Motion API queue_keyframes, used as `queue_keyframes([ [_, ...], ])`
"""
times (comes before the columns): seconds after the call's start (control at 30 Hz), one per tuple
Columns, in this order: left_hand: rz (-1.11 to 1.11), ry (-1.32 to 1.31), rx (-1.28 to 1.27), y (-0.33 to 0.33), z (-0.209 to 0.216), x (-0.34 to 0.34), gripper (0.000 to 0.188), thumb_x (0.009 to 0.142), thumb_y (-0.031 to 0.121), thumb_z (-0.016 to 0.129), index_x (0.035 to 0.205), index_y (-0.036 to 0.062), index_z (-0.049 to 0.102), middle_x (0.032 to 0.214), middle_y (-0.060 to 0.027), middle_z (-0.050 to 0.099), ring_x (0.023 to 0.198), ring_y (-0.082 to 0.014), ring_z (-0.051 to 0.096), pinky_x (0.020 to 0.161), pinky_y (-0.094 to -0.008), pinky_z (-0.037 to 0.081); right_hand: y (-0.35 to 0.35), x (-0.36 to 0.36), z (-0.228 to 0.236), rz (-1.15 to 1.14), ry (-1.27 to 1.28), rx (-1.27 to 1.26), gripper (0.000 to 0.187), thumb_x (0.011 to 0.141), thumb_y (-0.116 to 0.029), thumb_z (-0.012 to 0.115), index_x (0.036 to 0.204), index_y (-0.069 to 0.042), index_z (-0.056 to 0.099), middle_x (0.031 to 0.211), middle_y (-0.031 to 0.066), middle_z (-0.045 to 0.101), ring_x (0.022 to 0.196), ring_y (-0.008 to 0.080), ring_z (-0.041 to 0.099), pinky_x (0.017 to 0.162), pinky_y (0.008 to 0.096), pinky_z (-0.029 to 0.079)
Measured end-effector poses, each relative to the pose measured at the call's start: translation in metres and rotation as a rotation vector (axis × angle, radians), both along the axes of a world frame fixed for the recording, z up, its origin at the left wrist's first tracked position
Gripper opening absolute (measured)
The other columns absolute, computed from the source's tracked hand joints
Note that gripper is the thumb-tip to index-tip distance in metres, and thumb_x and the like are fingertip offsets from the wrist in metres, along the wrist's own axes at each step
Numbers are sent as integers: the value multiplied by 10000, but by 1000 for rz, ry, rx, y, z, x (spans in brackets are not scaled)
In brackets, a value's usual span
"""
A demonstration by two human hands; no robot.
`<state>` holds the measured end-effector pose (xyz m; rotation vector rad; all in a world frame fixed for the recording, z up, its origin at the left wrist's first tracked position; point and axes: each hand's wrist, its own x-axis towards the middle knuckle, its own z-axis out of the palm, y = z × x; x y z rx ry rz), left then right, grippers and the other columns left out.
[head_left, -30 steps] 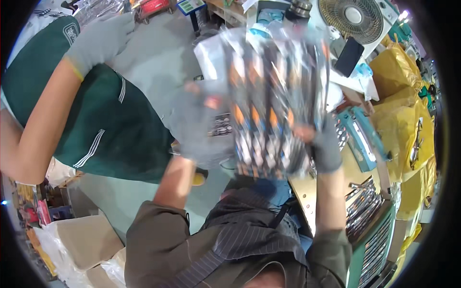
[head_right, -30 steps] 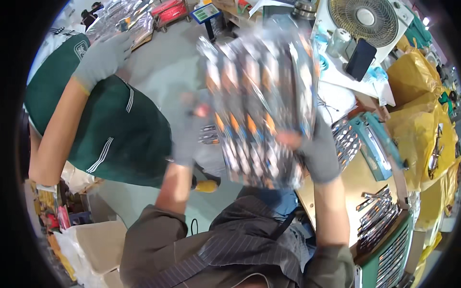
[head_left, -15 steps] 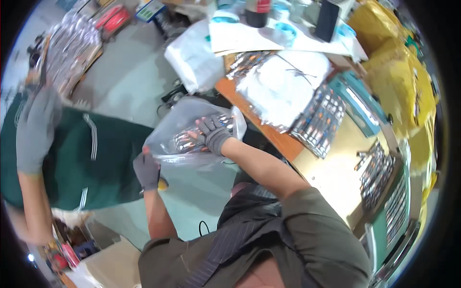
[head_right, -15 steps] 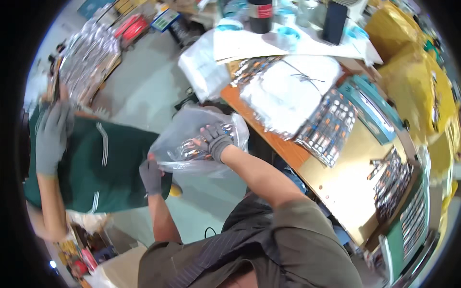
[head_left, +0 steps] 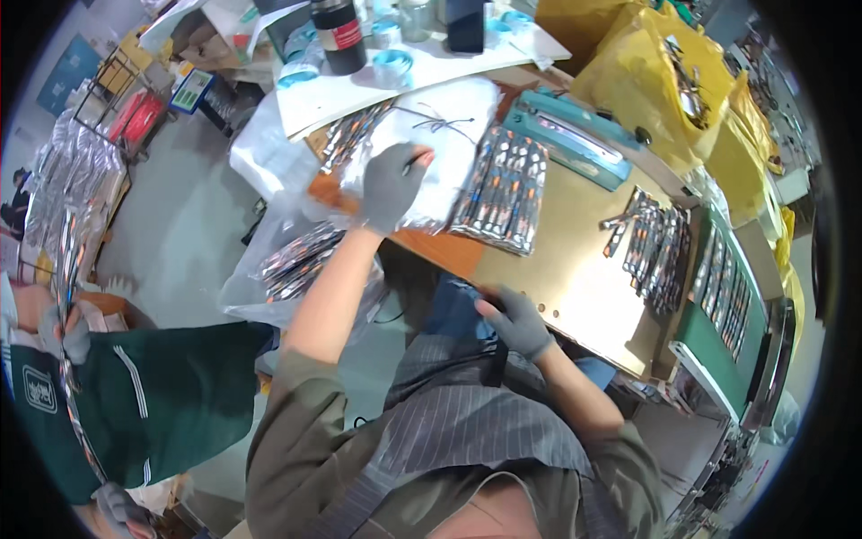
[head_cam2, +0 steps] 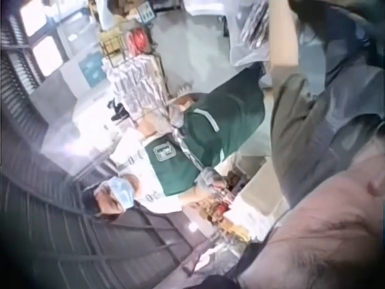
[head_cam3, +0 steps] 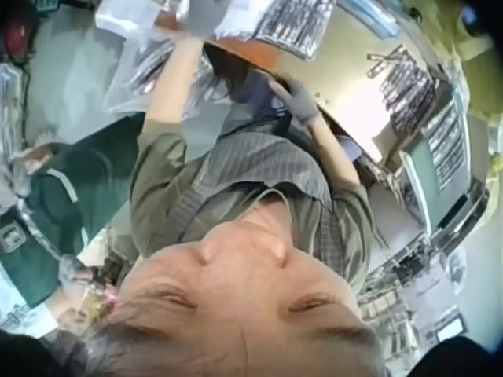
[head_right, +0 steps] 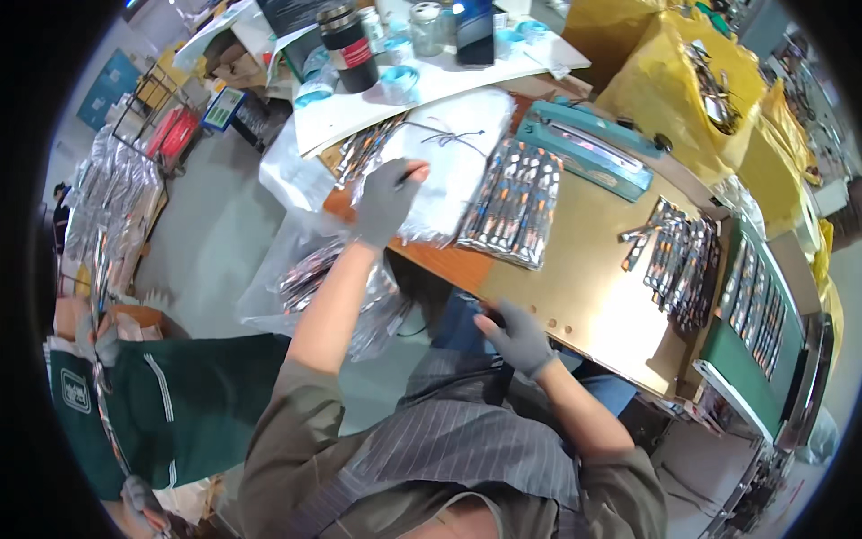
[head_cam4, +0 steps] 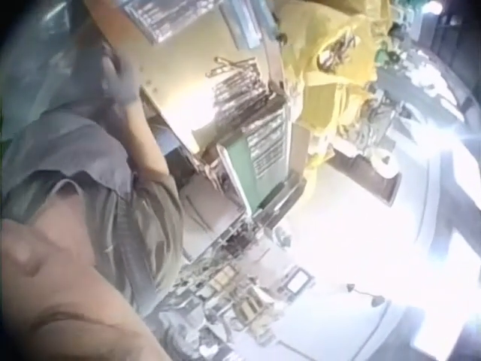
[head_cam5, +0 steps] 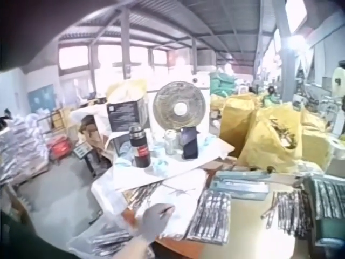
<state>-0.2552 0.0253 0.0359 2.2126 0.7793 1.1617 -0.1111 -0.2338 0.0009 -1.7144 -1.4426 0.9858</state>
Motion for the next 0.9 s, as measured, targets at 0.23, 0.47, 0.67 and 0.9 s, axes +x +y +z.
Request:
queue_keyframes([
  [0.23,-72,478,-44,98,-67,48,349,817,376,583,751,35,622,782,-169,641,756,-311,612,690,-407,459,-142,53,2,-593,391,8,302,893,-185,587,1110,23,559,926,86,642,805,144,604,757,251,473],
  [0.47,-360,-63,-529,-114,21,128,267,918,224,521,778,16,613,690,-2,580,644,-70,505,592,-245,415,-101,96,34,-676,639,214,635,864,-366,591,1365,-51,362,1196,135,509,1061,200,516,865,324,455],
  [0.67,-400,-417,-1060,-185,22,156,305,940,313,495,949,30,606,743,-37,606,667,-125,562,631,-287,461,-46,163,34,-616,1,295,373,782,-373,671,737,-21,557,659,118,567,620,215,559,592,356,430],
  [0.9,-655,-297,-1044,-183,42,155,268,947,188,450,1133,26,556,740,-41,593,658,-126,571,637,-272,474,-76,239,58,-398,-294,299,382,744,-334,724,974,-54,601,930,139,619,896,247,604,794,337,464],
])
